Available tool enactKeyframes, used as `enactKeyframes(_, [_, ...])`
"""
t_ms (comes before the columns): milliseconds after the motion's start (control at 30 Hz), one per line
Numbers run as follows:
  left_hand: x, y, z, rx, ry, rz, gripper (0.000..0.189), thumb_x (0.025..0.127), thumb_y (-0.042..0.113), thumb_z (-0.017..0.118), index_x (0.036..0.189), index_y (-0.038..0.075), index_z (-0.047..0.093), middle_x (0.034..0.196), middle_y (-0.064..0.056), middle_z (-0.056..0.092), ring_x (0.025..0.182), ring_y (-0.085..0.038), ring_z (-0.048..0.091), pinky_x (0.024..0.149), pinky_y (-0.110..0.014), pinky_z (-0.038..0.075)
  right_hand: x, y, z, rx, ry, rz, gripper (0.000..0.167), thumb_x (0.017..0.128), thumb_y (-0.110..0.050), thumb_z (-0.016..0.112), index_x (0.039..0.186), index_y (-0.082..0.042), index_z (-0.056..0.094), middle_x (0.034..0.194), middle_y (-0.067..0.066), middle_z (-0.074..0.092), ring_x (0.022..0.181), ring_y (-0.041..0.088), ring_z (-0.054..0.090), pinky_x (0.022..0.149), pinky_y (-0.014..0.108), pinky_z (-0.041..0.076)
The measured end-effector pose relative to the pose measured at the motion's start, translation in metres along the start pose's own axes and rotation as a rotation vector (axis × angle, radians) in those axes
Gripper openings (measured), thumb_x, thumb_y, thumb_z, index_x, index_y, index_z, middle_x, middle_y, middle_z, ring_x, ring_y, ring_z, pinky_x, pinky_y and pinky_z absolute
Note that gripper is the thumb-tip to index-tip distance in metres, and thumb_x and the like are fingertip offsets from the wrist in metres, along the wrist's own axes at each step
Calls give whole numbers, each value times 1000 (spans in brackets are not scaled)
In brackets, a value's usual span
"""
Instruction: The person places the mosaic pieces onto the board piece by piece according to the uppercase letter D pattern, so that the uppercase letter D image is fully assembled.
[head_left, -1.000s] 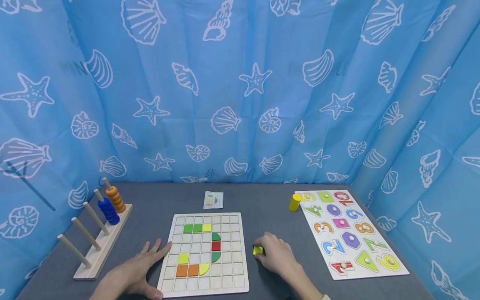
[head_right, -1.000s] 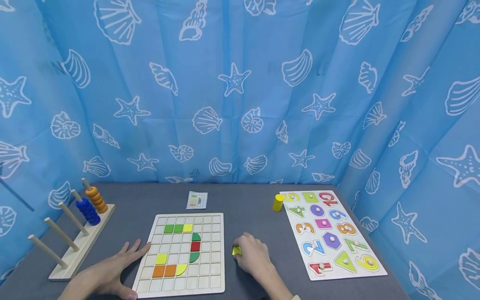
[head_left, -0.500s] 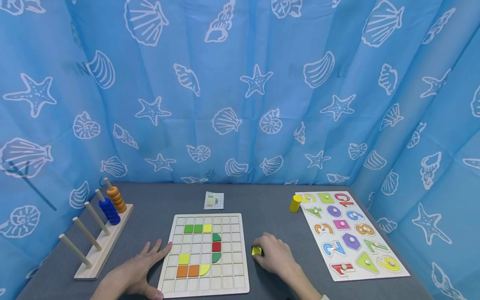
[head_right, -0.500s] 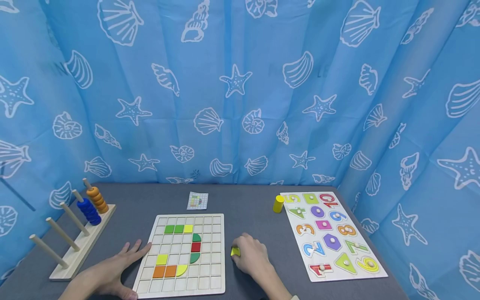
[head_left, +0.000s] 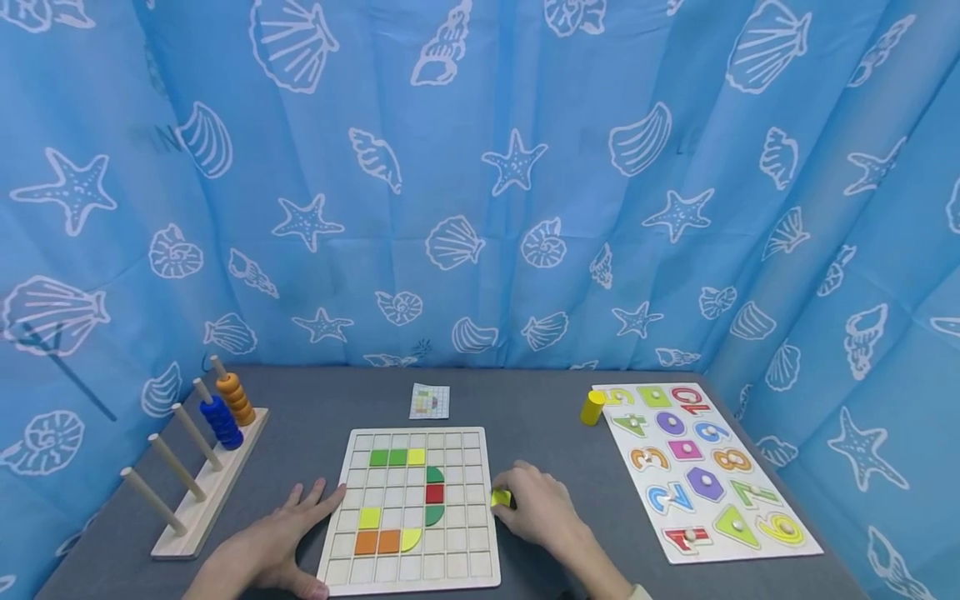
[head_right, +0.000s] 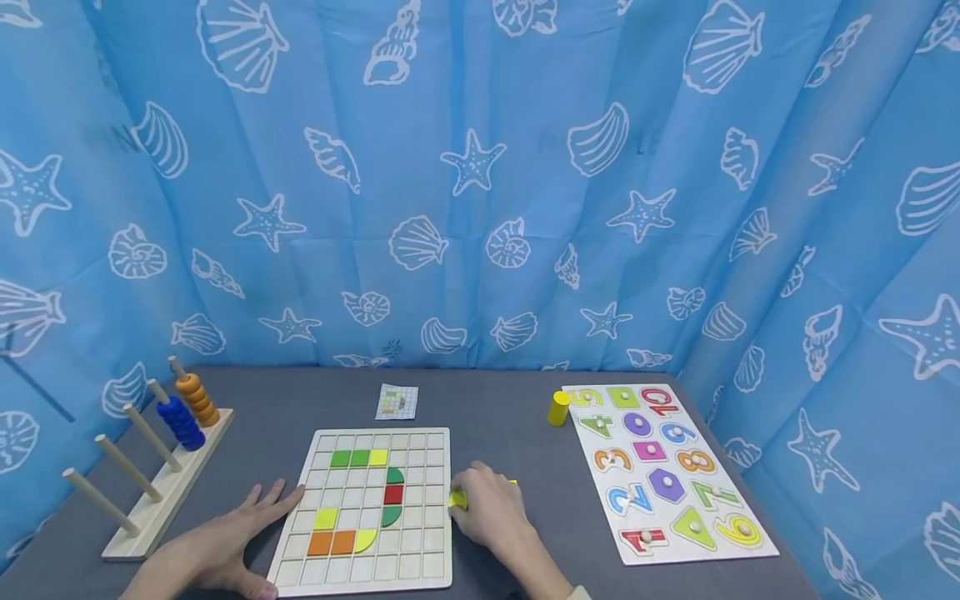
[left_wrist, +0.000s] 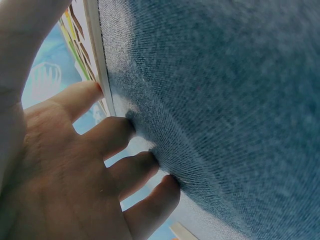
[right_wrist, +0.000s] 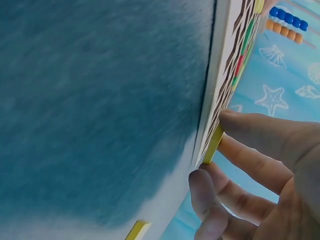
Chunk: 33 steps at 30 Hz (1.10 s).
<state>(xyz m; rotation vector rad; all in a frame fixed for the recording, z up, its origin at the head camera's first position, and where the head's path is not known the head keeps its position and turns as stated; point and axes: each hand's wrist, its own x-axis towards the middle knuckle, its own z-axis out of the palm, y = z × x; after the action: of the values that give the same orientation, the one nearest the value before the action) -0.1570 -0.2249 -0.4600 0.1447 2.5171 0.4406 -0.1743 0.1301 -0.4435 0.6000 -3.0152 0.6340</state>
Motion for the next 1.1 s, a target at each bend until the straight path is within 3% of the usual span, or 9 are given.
enactKeyframes(367, [2,-1,1,20,6,-8,130,55,61,92,161,19,31,166,-30,23,149,-65,13,104,-86,24,11,-27,9,-2,5,-85,21,79,-16,85,99,-9,80,82,0,65,61,5,43,50,22,36])
enactKeyframes(767, [1,0,0,-8,15,-14,132,53,59,94,162,20,30,167,-28,23,151,-63,12,106,-85,24,30,-65,20,-60,-20,-147,19,80,-18,84,98,-16,82,83,-4,67,65,3,50,49,22,39])
enactKeyframes(967, [1,-1,1,-5,18,-8,129,55,59,93,161,19,32,166,-29,24,150,-64,13,106,-85,24,36,-83,27,-63,-39,-182,23,80,-21,84,103,-17,82,88,-4,69,64,2,46,49,20,38])
enactKeyframes(1100, [1,-1,1,-3,23,-1,129,55,59,93,161,20,31,166,-29,25,149,-64,14,105,-85,26,41,-93,31,-60,-57,-194,25,81,-23,85,105,-18,81,93,-4,72,72,2,54,53,20,42])
